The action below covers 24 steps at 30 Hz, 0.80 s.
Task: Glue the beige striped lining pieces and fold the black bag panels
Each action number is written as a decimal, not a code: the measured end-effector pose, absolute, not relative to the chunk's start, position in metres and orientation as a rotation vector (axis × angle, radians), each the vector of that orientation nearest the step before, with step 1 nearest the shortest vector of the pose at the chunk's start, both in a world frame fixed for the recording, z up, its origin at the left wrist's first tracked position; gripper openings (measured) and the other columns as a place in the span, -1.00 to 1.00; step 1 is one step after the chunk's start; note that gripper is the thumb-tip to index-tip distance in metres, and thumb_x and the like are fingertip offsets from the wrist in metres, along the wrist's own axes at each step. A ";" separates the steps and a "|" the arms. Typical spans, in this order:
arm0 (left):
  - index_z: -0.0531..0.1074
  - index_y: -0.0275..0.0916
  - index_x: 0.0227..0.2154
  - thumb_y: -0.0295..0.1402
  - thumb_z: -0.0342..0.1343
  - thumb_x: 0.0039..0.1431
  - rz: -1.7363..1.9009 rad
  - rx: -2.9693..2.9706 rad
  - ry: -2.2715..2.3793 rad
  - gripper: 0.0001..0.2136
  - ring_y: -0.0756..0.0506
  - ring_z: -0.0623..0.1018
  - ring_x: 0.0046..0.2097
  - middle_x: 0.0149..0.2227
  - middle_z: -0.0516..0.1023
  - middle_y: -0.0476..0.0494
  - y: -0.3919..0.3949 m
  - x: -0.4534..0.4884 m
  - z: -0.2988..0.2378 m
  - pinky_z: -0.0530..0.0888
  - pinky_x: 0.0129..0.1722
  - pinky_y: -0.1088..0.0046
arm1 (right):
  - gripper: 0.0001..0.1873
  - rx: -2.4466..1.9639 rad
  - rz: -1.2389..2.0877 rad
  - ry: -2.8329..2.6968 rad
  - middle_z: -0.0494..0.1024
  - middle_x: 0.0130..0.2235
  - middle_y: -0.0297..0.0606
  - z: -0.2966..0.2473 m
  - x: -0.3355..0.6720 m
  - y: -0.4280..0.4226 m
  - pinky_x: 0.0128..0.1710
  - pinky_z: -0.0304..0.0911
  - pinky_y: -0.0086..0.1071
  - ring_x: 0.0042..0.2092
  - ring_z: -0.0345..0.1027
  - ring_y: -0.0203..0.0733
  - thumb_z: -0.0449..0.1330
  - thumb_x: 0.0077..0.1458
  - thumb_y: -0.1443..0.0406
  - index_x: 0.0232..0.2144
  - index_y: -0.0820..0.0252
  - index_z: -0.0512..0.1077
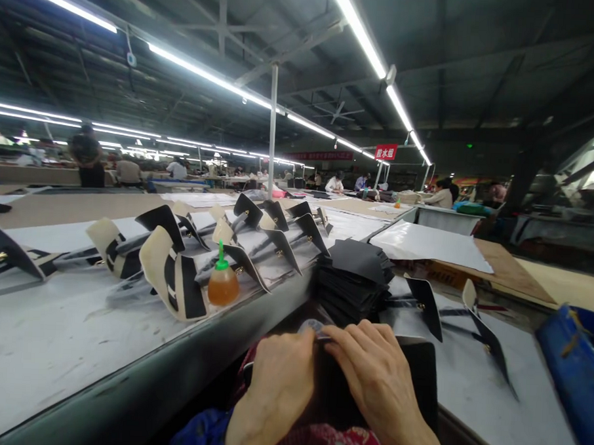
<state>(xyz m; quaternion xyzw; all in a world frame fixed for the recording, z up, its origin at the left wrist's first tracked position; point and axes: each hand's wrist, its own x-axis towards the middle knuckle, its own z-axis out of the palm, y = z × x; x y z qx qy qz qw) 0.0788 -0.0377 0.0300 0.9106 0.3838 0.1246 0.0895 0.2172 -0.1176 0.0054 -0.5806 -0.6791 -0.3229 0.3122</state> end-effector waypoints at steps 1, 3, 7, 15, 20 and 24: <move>0.58 -0.26 -0.15 -0.52 -0.08 0.33 0.385 2.702 1.155 -0.70 -0.34 0.71 -0.19 -0.24 0.72 -0.32 -0.034 0.077 0.028 0.54 -0.24 0.21 | -0.81 -1.535 -0.884 -1.781 0.55 -0.36 -0.35 0.005 0.220 -0.123 -0.21 0.13 -0.31 -0.31 0.35 -0.21 0.07 0.39 0.31 -0.08 0.16 0.48; 0.59 -0.24 -0.16 -0.48 -0.06 0.33 0.416 2.675 1.199 -0.72 -0.36 0.70 -0.19 -0.25 0.72 -0.31 -0.027 0.071 0.024 0.52 -0.25 0.20 | -0.78 -1.545 -0.967 -1.719 0.58 -0.33 -0.33 0.002 0.230 -0.137 -0.17 0.16 -0.30 -0.30 0.38 -0.21 0.09 0.39 0.28 -0.01 0.21 0.45; 0.59 -0.19 -0.20 -0.42 -0.04 0.37 0.507 2.607 1.242 -0.74 -0.31 0.69 -0.17 -0.27 0.73 -0.20 -0.014 0.053 0.019 0.46 -0.21 0.25 | -0.82 -1.523 -0.933 -1.534 0.59 -0.35 -0.38 -0.011 0.259 -0.161 -0.21 0.23 -0.34 -0.34 0.42 -0.25 0.19 0.32 0.18 -0.10 0.10 0.49; 0.58 -0.19 -0.30 -0.36 -0.03 0.34 0.826 2.441 0.901 -0.75 -0.11 0.61 -0.39 -0.44 0.64 -0.05 -0.008 0.030 0.012 0.37 -0.34 0.40 | -0.61 -1.411 -0.081 -1.012 0.56 -0.09 -0.12 -0.037 0.297 -0.130 -0.04 0.37 -0.18 -0.02 0.45 0.03 0.38 -0.05 -0.10 -0.48 0.07 0.59; 0.54 -0.18 -0.35 -0.32 -0.03 0.36 0.916 2.455 0.602 -0.74 0.00 0.53 -0.49 -0.50 0.56 0.04 -0.016 0.017 0.014 0.36 -0.44 0.53 | -0.54 -1.337 0.192 -0.983 0.60 -0.18 -0.13 -0.034 0.290 -0.126 -0.22 0.41 -0.32 -0.18 0.50 -0.06 0.34 0.01 -0.11 -0.49 0.16 0.56; 0.56 -0.18 -0.33 -0.39 0.00 0.34 0.910 2.433 0.461 -0.78 0.03 0.56 -0.48 -0.49 0.58 0.06 -0.025 0.011 0.019 0.39 -0.44 0.60 | -0.60 -1.264 0.363 -0.878 0.60 -0.34 -0.22 -0.027 0.287 -0.142 -0.30 0.37 -0.41 -0.29 0.45 -0.15 0.44 -0.09 -0.05 -0.50 0.16 0.57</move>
